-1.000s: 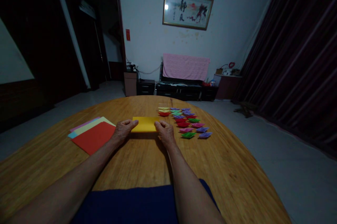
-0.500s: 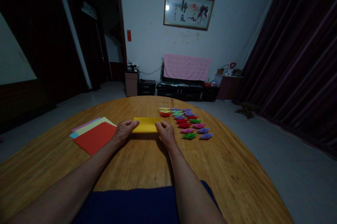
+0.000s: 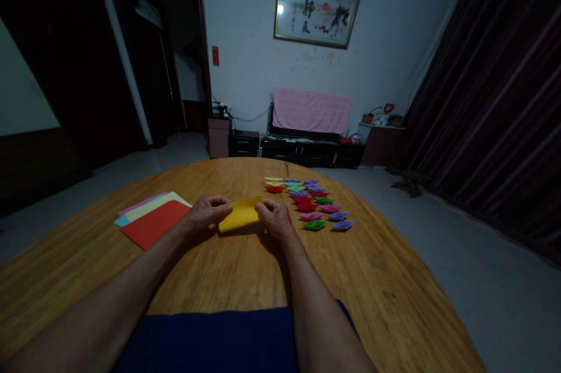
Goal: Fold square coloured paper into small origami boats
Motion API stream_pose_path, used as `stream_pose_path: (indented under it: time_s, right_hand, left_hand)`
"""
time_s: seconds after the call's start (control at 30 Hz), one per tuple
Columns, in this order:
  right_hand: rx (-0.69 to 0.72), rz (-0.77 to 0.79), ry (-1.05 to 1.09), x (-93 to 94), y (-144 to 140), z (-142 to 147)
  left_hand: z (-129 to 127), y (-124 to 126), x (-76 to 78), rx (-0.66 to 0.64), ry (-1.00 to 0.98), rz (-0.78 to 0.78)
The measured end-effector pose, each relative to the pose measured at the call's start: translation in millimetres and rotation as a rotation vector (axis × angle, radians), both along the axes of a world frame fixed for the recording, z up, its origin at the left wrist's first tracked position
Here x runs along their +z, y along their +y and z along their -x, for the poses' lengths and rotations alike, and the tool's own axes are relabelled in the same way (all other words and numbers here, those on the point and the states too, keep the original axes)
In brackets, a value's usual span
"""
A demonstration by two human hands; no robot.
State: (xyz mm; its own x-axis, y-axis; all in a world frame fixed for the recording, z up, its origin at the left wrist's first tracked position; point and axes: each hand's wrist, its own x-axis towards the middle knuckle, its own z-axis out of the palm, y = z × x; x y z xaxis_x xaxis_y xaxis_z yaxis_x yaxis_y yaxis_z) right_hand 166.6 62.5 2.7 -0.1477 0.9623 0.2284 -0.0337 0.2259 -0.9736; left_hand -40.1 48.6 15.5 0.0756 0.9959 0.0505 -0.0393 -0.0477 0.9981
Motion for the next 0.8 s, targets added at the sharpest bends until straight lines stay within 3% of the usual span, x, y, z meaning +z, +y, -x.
stream_pose_path:
  time_s: [0.27, 0.47, 0.63, 0.8]
  right_hand:
    - [0.033, 0.044, -0.003, 4.1, -12, 11]
    - [0.076, 0.097, 0.019, 5.4, -14, 15]
    - [-0.032, 0.118, 0.216, 10.8, -3, 17]
    - [-0.049, 0.214, 0.389, 5.6, -1, 26]
  left_hand:
    - [-5, -13, 18.8, -0.09, 0.026, -0.001]
    - [-5, -12, 15.5, -0.164, 0.043, 0.021]
    - [-16, -9, 6.8, -0.096, -0.105, -0.004]
    - [-27, -2, 7.0, 0.032, -0.075, 0.0]
